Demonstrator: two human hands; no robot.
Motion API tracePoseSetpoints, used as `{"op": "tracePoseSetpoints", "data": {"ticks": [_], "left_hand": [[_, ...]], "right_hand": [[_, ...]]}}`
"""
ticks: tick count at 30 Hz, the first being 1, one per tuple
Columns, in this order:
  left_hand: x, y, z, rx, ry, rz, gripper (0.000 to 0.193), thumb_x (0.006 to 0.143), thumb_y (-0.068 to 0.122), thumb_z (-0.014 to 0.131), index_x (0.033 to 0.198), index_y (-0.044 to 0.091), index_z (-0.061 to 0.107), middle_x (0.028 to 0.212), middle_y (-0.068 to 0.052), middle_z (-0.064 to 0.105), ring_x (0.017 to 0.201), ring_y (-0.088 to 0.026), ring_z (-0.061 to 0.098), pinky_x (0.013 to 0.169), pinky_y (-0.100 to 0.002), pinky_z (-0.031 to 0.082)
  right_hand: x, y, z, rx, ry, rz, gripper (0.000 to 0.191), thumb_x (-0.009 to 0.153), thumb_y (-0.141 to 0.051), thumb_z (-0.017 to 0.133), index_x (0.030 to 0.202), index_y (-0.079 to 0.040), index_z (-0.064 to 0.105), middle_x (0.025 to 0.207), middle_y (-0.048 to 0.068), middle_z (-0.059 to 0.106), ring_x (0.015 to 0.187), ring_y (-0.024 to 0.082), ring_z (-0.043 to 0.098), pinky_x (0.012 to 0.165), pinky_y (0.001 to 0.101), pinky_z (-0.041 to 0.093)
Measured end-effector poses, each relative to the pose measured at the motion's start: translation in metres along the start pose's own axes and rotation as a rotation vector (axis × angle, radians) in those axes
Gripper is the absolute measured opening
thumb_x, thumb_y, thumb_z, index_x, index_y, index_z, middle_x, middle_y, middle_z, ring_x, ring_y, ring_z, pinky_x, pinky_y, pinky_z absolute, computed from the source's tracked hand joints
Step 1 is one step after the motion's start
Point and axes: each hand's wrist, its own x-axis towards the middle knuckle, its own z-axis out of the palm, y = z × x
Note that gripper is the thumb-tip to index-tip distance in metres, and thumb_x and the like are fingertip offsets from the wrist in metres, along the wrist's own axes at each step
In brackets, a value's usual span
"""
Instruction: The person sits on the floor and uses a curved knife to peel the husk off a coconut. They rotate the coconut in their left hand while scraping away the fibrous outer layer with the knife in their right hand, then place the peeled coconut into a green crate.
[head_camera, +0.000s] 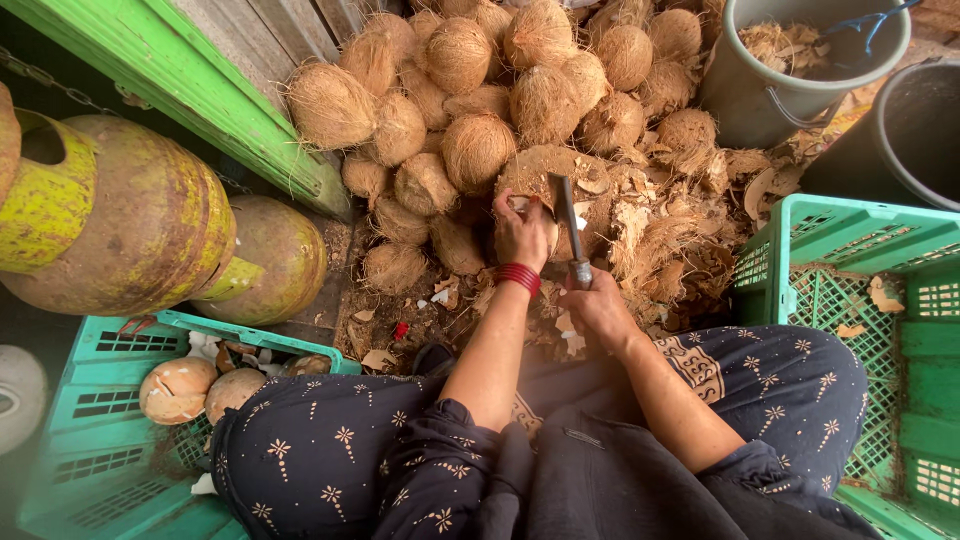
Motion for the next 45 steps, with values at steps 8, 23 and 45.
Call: {"op": "tracePoseSetpoints", "data": {"ticks": [8, 23, 45], "left_hand": [[0.043, -0.018, 0.016, 0.052, 0.058, -0.028, 0.046, 0.104, 0.044, 0.031, 0.124, 0.009, 0.055, 0.097, -0.011, 0.075, 0.073, -0.023, 0.073, 0.057, -0.035, 0.06], [0.053, -0.004, 0.004, 0.114, -0.063, 0.003, 0.036, 0.103, 0.035, 0.039, 0.108, 0.006, 0.06, 0.087, -0.01, 0.079, 0.082, -0.022, 0.074, 0.082, -0.039, 0.057], [0.016, 0.015, -0.014, -0.069, -0.062, -0.226, 0.044, 0.104, 0.047, 0.035, 0.122, 0.008, 0.042, 0.088, -0.01, 0.067, 0.054, -0.022, 0.065, 0.039, -0.029, 0.052]], "right_hand": [[-0.006, -0.015, 0.001, -0.044, -0.03, -0.01, 0.022, 0.083, 0.0, 0.068, 0.076, -0.009, 0.049, 0.052, 0.0, 0.049, 0.038, 0.013, 0.043, 0.036, 0.0299, 0.037], [0.008, -0.016, 0.011, 0.044, -0.002, 0.151, 0.014, 0.084, 0.002, 0.063, 0.088, -0.008, 0.054, 0.058, 0.001, 0.047, 0.042, 0.014, 0.039, 0.037, 0.0311, 0.032], [0.009, -0.001, 0.013, 0.012, 0.018, -0.015, 0.022, 0.081, 0.003, 0.066, 0.074, -0.008, 0.049, 0.053, 0.002, 0.048, 0.039, 0.013, 0.043, 0.036, 0.0302, 0.034]]}}
